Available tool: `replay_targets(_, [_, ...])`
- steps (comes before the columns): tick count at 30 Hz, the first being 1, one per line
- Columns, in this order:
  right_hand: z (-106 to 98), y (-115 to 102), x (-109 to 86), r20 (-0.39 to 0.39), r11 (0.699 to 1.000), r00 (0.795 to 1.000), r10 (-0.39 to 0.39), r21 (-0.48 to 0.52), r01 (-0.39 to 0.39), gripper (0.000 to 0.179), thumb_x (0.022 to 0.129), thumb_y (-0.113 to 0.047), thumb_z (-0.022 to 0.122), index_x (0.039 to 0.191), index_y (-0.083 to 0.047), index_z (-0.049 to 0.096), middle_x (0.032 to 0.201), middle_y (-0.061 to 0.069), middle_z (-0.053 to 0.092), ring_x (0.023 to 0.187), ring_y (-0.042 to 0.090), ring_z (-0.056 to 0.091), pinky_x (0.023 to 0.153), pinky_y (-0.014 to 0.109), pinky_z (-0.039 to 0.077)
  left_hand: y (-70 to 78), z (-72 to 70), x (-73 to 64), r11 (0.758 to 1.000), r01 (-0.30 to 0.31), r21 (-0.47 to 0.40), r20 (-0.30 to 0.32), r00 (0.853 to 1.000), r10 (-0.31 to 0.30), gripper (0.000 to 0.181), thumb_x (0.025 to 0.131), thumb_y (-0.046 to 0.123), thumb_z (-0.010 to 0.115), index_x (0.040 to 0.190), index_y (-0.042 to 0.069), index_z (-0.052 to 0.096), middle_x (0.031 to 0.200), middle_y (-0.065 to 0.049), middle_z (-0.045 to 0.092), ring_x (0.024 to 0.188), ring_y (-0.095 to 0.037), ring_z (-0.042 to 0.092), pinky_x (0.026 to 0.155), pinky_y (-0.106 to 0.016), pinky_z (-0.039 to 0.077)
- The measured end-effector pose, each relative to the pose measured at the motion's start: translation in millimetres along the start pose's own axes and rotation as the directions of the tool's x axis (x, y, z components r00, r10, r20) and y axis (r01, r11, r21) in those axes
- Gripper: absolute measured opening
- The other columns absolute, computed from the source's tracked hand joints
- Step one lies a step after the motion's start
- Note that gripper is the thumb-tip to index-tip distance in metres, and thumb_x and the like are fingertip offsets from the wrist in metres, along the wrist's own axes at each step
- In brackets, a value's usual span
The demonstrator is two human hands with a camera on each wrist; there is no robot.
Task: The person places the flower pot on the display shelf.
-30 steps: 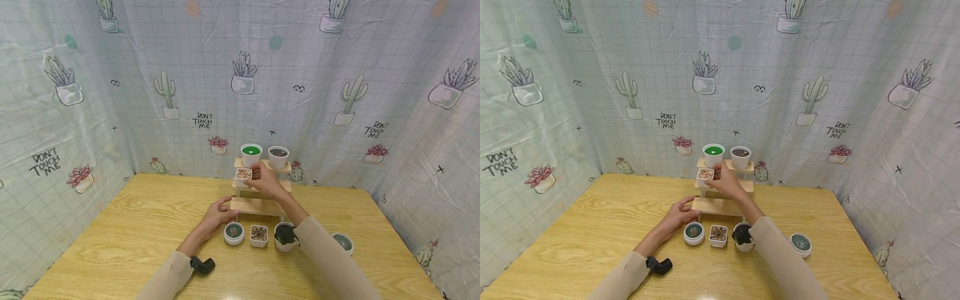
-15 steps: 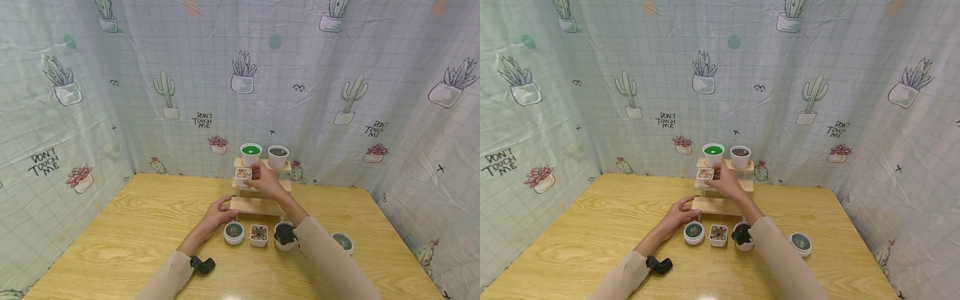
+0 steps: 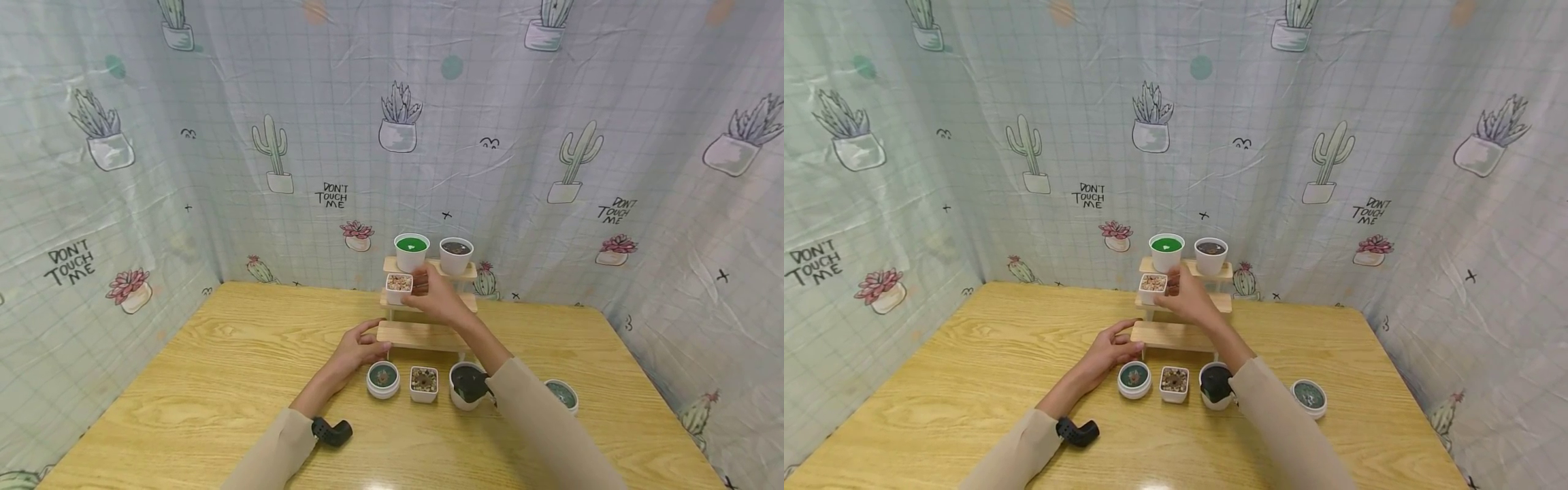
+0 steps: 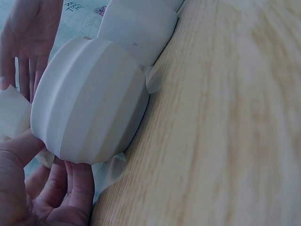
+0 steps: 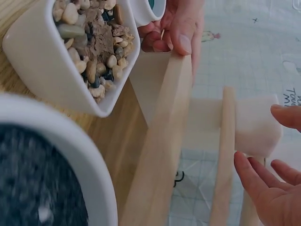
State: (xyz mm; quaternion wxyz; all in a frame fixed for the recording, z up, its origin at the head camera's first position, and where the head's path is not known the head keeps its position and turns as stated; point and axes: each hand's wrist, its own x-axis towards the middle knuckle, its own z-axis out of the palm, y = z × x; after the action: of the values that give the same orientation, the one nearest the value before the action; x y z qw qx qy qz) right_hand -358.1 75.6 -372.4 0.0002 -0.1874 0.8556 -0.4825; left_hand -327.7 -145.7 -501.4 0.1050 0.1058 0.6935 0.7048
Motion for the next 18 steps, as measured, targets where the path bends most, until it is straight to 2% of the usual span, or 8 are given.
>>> replay_targets(4, [-8,-1,-6.9,-0.002,1.0,1.0,-0.009,0.013,0.009,0.065,0.091,-0.014,0.076,0.143,0.005,0.041,0.139,0.029,0.057,0.13,0.045,0.059,0.11,0.052,0.05,0.1,0.8,0.3,1.0,0.001,-0.001,0.002,1.0,-0.001,0.077,0.093,0.021,0.079,0.159,0.013,0.038,0.092,-0.001,0.07,0.09,-0.013,0.07,0.081,-0.029,0.06])
replay_targets(9, [-20,-1,-17.9,-0.027,0.999,0.999,-0.037,-0.023,0.037,0.066,0.09,-0.017,0.076,0.143,0.005,0.043,0.139,0.031,0.057,0.129,0.046,0.059,0.107,0.052,0.052,0.1,1.1,0.0,1.0,-0.004,0.004,0.003,1.0,0.004,0.078,0.093,0.021,0.079,0.159,0.012,0.038,0.092,-0.001,0.071,0.09,-0.013,0.071,0.081,-0.029,0.06])
replay_targets(18, [-43,3,-44.0,0.009,0.999,0.999,-0.044,0.027,0.044,0.067,0.092,-0.016,0.077,0.146,0.001,0.04,0.146,0.026,0.053,0.135,0.042,0.056,0.111,0.053,0.049,0.5,1.7,-0.9,1.0,-0.016,0.002,0.01,1.0,0.016,0.077,0.094,0.019,0.077,0.16,0.011,0.037,0.088,0.001,0.07,0.088,-0.013,0.07,0.081,-0.029,0.06])
